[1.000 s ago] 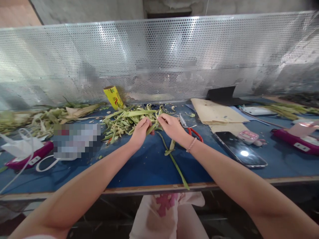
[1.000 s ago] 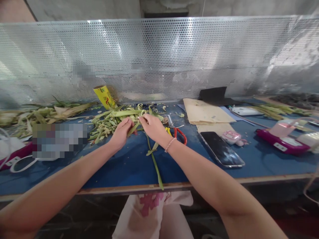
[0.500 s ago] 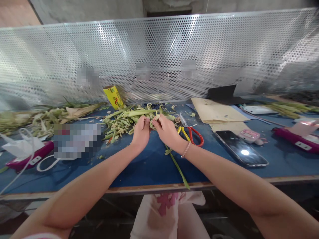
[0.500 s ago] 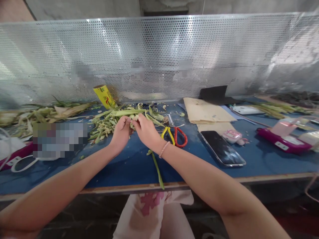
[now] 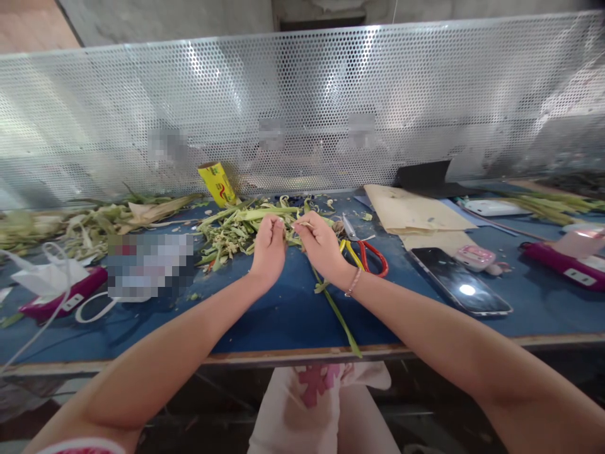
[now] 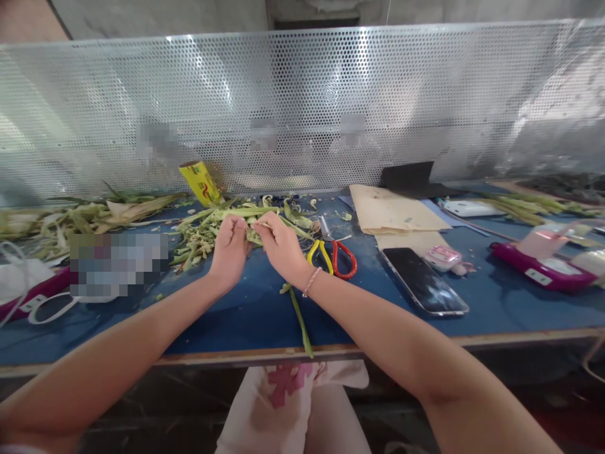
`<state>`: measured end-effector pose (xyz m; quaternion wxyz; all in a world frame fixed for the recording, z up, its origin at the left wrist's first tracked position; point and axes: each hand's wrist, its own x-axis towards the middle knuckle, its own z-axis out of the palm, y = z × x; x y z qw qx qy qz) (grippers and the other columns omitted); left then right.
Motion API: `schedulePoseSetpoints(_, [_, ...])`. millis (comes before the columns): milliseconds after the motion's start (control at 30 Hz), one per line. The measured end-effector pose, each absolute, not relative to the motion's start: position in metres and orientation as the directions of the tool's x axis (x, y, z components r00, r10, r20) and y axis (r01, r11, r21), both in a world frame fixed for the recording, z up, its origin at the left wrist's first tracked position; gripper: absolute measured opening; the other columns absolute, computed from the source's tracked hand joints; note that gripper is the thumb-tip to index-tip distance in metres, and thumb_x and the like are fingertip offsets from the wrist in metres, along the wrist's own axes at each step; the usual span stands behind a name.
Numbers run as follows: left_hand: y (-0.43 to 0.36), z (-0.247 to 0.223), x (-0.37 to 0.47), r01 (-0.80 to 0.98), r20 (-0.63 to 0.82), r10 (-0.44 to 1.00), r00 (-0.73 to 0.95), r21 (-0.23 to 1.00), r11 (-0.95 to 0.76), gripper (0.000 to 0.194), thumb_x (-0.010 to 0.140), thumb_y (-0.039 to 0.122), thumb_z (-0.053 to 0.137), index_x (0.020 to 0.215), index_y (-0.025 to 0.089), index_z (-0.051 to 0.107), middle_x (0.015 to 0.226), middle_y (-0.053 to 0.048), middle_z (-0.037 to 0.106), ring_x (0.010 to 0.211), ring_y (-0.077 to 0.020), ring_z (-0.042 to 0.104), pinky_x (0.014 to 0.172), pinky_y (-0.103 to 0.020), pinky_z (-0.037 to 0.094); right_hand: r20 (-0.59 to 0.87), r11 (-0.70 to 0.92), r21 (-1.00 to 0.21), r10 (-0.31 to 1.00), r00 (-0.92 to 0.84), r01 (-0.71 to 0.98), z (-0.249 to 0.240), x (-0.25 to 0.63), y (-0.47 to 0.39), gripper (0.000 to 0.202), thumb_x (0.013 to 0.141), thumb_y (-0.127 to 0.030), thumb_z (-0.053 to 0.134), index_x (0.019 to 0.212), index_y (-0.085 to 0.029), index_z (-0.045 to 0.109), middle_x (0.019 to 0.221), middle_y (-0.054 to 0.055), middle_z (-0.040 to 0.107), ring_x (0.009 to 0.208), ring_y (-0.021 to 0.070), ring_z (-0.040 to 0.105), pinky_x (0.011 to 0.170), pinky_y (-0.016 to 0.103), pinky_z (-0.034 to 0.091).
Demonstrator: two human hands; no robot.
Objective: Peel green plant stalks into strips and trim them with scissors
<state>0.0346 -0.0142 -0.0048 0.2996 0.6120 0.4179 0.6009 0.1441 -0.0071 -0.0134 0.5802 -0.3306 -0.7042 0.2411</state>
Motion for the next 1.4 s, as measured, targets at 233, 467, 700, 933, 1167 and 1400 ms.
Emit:
schedulePoseSetpoints(233, [-0.015, -0.004, 0.037, -0.080, 0.415, 0.910, -0.014, 0.906, -0.415, 0.023, 0.081, 0.036, 0.041, 0.067, 0.020, 0.032, 0.051, 0.008, 0.021, 0.036, -0.0030, 0.019, 0.036, -0.019, 0.019, 0.683, 0.699, -0.676, 0.713, -0.160, 0.233, -0.009, 0.155, -0.001, 0.016, 0.082, -0.031, 0.041, 0.074, -0.020, 0.049, 0.052, -0.006, 0.039, 0.044, 0.0071, 0.039, 0.048, 0.021, 0.033])
schedulePoseSetpoints(467, [-0.009, -0.008, 0.029, -0.013, 0.444, 0.896, 0.022, 0.896, -0.444, 0.024, 0.081, 0.038, 0.040, 0.066, 0.020, 0.033, 0.049, 0.008, 0.022, 0.035, -0.0039, 0.020, 0.037, -0.020, 0.019, 0.620, 0.705, -0.657, 0.707, -0.341, 0.267, -0.009, 0.162, 0.008, 0.010, 0.083, -0.028, 0.039, 0.087, -0.020, 0.043, 0.050, -0.008, 0.036, 0.043, 0.0072, 0.037, 0.048, 0.020, 0.031])
schedulePoseSetpoints(700, [-0.005, -0.007, 0.019, 0.427, 0.581, 0.807, -0.105, 0.759, -0.491, 0.022, 0.082, 0.033, 0.041, 0.066, 0.019, 0.038, 0.054, 0.005, 0.035, 0.047, -0.0073, 0.034, 0.050, -0.023, 0.028, 0.560, 0.664, -0.589, 0.746, -0.359, 0.461, -0.007, 0.163, 0.006, 0.026, 0.077, -0.042, 0.046, 0.068, -0.018, 0.045, 0.054, -0.004, 0.046, 0.049, 0.0081, 0.040, 0.050, 0.022, 0.030])
schedulePoseSetpoints(933, [-0.004, -0.006, 0.018, 0.237, 0.473, 0.881, -0.012, 0.857, -0.457, 0.016, 0.078, 0.032, 0.047, 0.069, 0.019, 0.044, 0.050, 0.006, 0.038, 0.043, -0.0063, 0.039, 0.045, -0.021, 0.031, 0.549, 0.732, -0.581, 0.676, -0.492, 0.356, -0.005, 0.160, 0.001, 0.019, 0.079, -0.026, 0.045, 0.065, -0.017, 0.052, 0.060, -0.001, 0.055, 0.056, 0.0088, 0.050, 0.057, 0.022, 0.036])
schedulePoseSetpoints(1167, [-0.001, -0.002, 0.023, -0.288, 0.221, 0.974, 0.058, 0.938, -0.195, 0.017, 0.064, 0.026, 0.063, 0.059, 0.013, 0.053, 0.049, 0.003, 0.050, 0.045, -0.0061, 0.045, 0.047, -0.021, 0.036, 0.549, 0.703, -0.602, 0.709, -0.443, 0.380, -0.006, 0.155, 0.002, 0.013, 0.078, -0.013, 0.038, 0.068, -0.018, 0.045, 0.058, -0.002, 0.051, 0.057, 0.0098, 0.050, 0.060, 0.023, 0.038])
schedulePoseSetpoints(1400, [-0.007, 0.003, 0.027, -0.497, 0.038, 0.996, 0.080, 0.868, 0.006, 0.019, 0.062, 0.017, 0.063, 0.052, 0.013, 0.048, 0.042, 0.005, 0.043, 0.039, -0.0027, 0.037, 0.043, -0.018, 0.031, 0.625, 0.731, -0.560, 0.682, -0.380, 0.390, -0.011, 0.150, -0.001, 0.011, 0.081, -0.020, 0.033, 0.071, -0.019, 0.038, 0.066, 0.000, 0.046, 0.061, 0.0120, 0.044, 0.057, 0.024, 0.034])
